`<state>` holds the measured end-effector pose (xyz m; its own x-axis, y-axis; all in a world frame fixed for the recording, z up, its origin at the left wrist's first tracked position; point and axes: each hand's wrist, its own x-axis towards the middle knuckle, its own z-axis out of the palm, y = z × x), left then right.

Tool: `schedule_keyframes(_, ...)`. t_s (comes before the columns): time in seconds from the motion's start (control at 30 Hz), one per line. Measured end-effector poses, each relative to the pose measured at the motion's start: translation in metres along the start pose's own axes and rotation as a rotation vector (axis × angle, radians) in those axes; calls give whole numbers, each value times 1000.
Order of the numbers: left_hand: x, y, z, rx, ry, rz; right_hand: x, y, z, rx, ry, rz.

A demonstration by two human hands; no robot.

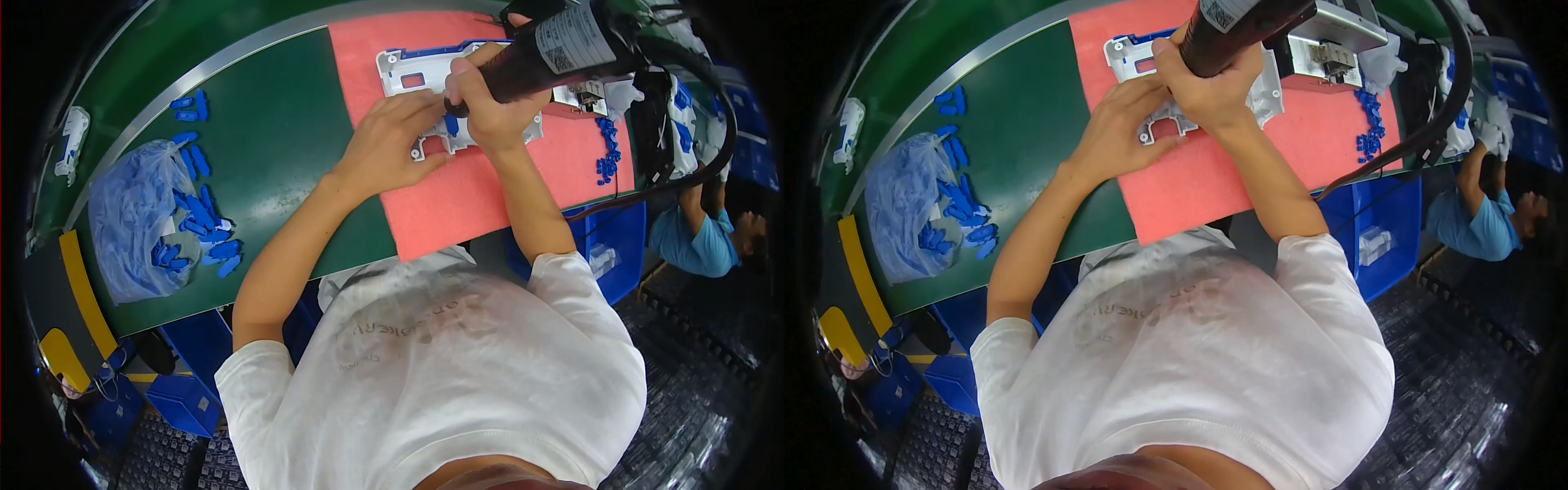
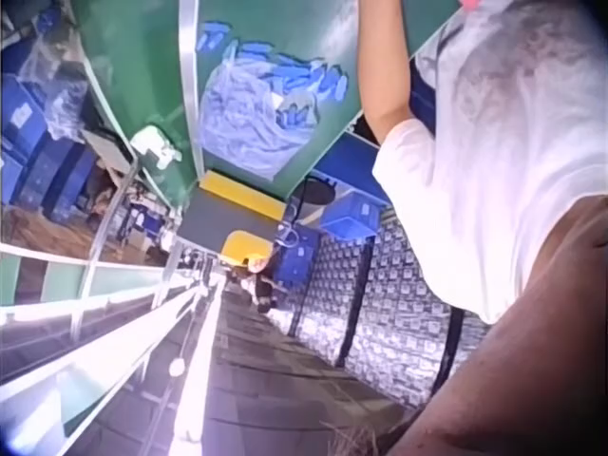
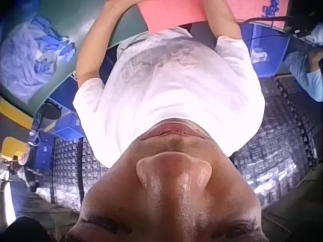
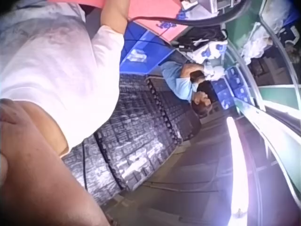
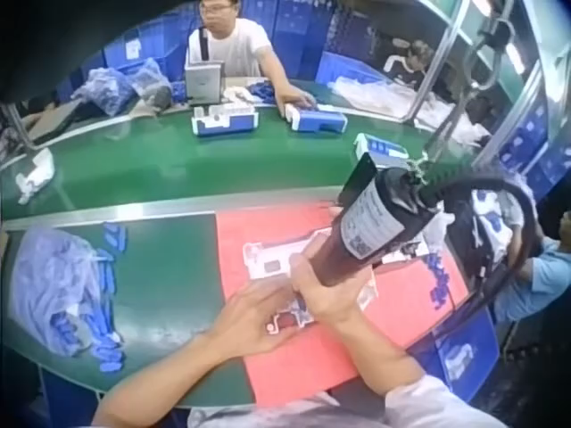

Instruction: Assembling plastic components and securing them with an electric screwdriver at a factory workstation.

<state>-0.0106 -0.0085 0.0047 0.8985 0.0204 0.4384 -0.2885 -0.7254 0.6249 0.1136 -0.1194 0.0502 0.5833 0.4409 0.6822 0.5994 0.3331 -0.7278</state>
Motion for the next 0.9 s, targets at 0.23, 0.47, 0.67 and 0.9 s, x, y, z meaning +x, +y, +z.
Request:
schedule_keyframes(0.23,0,-1,2,-32,21,5,-13,-6,4,123,9,58)
schedule_keyframes(0.47,4,2,-2,-98,-44,-39,-19,1,0,-22,-3,-112)
schedule_keyframes(0.67,4,4,0,-29,-57,-4,-13,-10,1,96,143,-46)
schedule_keyframes(0.9,7,9,-2,108,-14,114,34,-41,-150,-66,447,-314)
